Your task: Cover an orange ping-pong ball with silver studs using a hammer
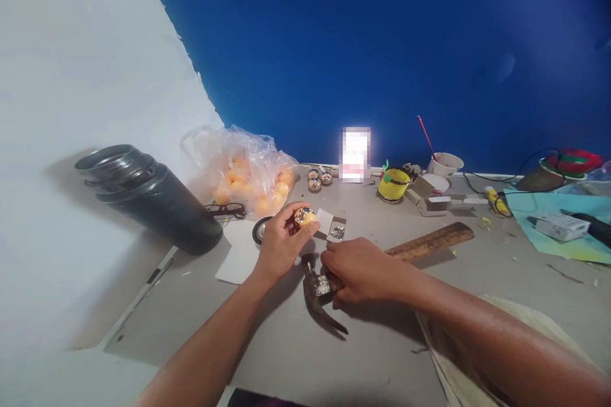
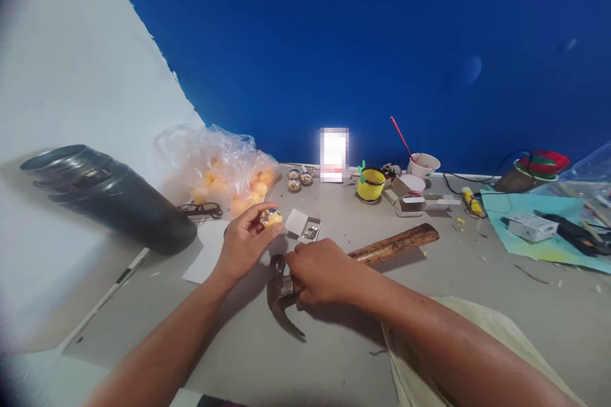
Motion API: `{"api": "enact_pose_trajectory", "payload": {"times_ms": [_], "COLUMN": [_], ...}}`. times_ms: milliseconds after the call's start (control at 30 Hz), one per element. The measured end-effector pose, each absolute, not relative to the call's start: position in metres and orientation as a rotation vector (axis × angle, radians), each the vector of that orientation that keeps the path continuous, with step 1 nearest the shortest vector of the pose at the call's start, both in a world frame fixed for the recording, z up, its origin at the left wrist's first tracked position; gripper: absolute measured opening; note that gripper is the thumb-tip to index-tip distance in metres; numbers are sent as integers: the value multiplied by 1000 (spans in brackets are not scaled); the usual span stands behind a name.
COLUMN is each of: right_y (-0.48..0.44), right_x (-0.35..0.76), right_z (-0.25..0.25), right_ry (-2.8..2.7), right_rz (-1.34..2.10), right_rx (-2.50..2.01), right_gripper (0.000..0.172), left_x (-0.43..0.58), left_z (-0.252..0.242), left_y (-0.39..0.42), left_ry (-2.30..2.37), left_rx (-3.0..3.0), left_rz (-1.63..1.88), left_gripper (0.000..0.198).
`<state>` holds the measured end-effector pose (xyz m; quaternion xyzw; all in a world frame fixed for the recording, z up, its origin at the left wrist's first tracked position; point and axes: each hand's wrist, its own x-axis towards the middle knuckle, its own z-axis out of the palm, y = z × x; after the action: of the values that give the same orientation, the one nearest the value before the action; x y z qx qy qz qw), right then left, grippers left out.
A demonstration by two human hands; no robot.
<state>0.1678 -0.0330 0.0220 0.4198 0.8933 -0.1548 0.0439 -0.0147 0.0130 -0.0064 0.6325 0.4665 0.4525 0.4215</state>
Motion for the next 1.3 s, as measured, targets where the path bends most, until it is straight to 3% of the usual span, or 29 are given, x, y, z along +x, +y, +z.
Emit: {"api": "enact_pose_trajectory", "payload": {"times_ms": [367, 733, 900, 1067, 1167, 1300], "right_y": [-34, -33, -32, -33, -30, -15], "right_x": [164, 164, 165, 166, 171, 189], "right_z": [8, 8, 3, 2, 11, 24], "right_ry": [2776, 2752, 2779, 2786, 2751, 2749], "right_rz": [-530, -648, -616, -604, -702, -758], "right_rx": [1242, 1208, 1207, 1188, 1157, 1536], "right_gripper": [34, 46, 50, 39, 34, 25], "left_x": [-9, -4, -5, -4, -2, -2], "left_z": [-7, -7, -10, -9, -9, -11], "left_y": [1, -1, -1, 1, 2, 5], "left_ry": [1215, 1214, 1077, 887, 827, 965], "left_rx": [1803, 1902, 1656, 1338, 1141, 1141], "left_rz": [1034, 995, 909, 953, 989, 982], "left_gripper": [36, 12, 21, 29, 45, 46]}}
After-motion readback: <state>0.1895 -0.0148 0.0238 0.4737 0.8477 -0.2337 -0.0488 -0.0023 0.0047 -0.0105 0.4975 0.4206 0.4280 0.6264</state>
